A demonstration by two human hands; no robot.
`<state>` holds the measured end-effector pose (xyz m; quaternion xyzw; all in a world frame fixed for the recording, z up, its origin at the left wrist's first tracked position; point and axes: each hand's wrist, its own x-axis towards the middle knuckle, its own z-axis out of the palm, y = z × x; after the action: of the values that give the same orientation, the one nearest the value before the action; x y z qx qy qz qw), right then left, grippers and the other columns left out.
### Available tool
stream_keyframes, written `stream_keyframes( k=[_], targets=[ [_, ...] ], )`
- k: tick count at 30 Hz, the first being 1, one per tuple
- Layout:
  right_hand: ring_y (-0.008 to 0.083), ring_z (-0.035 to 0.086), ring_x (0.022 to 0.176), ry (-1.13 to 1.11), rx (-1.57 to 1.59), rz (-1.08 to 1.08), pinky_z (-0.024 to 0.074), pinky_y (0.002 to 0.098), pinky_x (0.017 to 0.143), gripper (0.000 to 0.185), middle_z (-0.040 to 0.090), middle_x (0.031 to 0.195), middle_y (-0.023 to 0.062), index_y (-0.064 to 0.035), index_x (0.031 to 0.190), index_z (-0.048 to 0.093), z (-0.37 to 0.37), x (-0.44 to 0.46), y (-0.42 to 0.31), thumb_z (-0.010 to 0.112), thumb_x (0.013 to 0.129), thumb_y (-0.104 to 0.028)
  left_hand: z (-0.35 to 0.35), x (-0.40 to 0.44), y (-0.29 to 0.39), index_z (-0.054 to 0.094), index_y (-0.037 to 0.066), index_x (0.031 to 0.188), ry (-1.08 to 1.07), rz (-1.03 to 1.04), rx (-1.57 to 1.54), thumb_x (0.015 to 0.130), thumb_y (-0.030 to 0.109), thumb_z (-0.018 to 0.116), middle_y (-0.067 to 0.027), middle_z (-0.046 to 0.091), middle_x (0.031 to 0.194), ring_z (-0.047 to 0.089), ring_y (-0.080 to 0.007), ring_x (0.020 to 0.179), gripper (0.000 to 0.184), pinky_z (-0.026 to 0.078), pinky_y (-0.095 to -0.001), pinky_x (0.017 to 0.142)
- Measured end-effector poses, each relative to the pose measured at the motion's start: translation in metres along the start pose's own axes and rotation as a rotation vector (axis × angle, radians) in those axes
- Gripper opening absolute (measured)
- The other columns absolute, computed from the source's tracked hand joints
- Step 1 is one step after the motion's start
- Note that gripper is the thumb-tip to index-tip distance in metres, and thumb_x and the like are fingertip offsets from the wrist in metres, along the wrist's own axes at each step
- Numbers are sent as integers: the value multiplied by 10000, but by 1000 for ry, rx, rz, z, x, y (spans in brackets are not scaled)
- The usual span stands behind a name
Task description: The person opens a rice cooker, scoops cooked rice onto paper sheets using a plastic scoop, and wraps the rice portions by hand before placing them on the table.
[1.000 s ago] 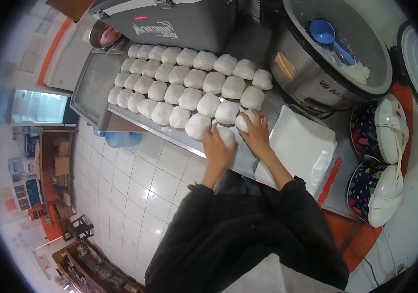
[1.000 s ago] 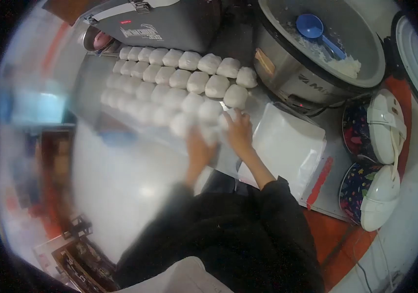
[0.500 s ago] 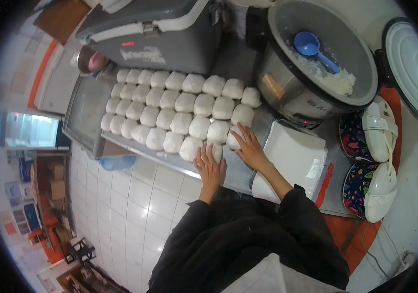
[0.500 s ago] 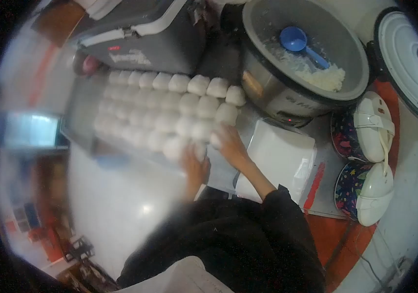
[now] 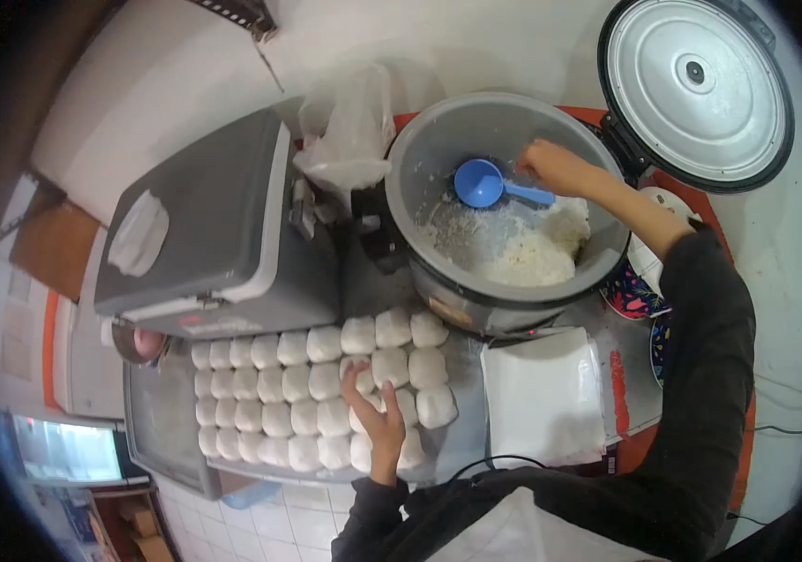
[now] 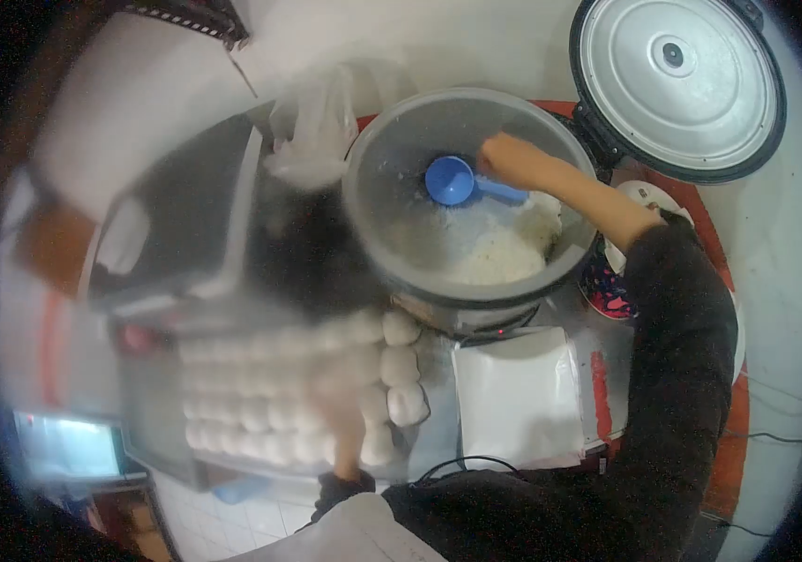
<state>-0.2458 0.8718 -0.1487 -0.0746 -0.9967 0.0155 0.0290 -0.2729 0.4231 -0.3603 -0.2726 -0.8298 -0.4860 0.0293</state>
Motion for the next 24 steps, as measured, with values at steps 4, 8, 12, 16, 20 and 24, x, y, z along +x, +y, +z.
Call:
stream_keyframes(
  k=[4,8,12,16,20,24],
  targets=[
    [352,621,876,-375,-169,160,506,425,731,209,625,930,209,5,902,620,78,52,56,612,694,-14,6,133,100,435,-21,1163,161,257,-355,856,158,536,-182,419,1220,346,-336,1223,370,261,-430,1010],
    [357,626,861,-486,-81,155,509,428,758,301,627,905,224,-1,979,587,137,59,68,602,678,0,50,202,99,515,2,1050,226,433,-407,866,371,505,-162,443,1130,390,-329,1167,412,309,-465,992],
    [349,571,975,-634,-272,210,473,445,807,496,587,1016,203,-40,1196,460,124,60,59,640,768,-214,75,213,72,544,23,940,302,455,-427,820,568,460,-136,431,1038,418,-314,1097,564,333,-506,976],
    [327,626,783,-549,-546,-4,510,410,659,492,619,881,141,-138,1339,391,26,40,29,457,852,-100,76,209,73,535,53,860,353,324,-428,772,707,409,-106,383,1003,422,-304,1061,671,334,-527,983],
    [322,633,717,-716,-718,-59,518,391,620,532,620,820,125,-171,1352,392,17,-5,35,464,835,-68,74,211,80,500,72,833,347,312,-379,742,773,377,-91,364,981,417,-283,1050,718,305,-542,1004],
    [342,629,762,-802,-430,42,516,415,683,544,627,831,182,-150,1335,419,12,-8,24,499,805,-55,76,210,81,480,81,835,357,316,-386,759,760,362,-91,353,974,411,-271,1044,693,312,-545,997]
  ],
)
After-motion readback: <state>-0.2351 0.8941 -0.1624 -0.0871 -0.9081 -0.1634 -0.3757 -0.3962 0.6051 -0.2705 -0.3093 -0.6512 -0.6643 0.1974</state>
